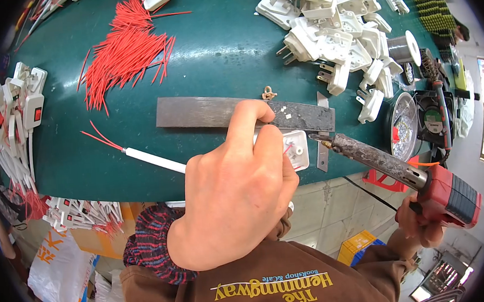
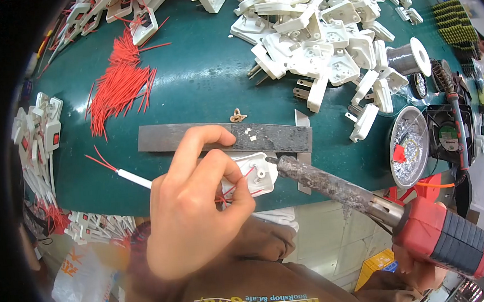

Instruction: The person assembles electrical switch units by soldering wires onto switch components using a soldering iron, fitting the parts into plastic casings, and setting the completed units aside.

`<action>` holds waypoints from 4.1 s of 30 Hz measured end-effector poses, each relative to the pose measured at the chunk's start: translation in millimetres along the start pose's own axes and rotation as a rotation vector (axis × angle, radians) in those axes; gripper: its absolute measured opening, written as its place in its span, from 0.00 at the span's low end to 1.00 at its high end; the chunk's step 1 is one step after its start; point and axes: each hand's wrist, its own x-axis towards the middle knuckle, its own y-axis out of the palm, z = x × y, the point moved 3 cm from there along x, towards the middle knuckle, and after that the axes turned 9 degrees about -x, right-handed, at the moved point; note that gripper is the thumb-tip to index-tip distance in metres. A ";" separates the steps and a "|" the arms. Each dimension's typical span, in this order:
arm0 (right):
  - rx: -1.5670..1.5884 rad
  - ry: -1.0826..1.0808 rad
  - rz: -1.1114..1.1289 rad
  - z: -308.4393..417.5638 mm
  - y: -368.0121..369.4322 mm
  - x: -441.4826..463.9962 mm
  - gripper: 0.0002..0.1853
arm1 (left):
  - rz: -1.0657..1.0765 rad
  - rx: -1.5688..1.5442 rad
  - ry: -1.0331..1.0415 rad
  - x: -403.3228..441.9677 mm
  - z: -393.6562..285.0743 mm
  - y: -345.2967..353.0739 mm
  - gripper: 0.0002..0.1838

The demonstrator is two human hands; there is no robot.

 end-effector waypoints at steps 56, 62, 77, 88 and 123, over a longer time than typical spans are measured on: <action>0.213 -0.548 0.453 -76.7 79.5 -34.6 0.42 | 0.003 -0.306 0.171 -9.8 15.7 7.9 0.07; 0.049 -0.528 0.635 -73.3 56.2 -50.2 0.44 | -0.077 -0.285 0.222 -13.6 18.3 13.6 0.08; -0.075 -0.234 0.318 -50.3 46.8 -76.0 0.26 | -0.129 -0.241 0.266 -17.0 18.9 20.3 0.07; -0.179 -0.244 0.426 -38.5 51.8 -75.6 0.28 | -0.170 -0.225 0.290 -17.1 18.8 20.8 0.08; -0.168 -0.080 0.352 -57.8 27.8 -84.0 0.22 | -0.127 -0.219 0.239 -16.9 15.9 20.0 0.06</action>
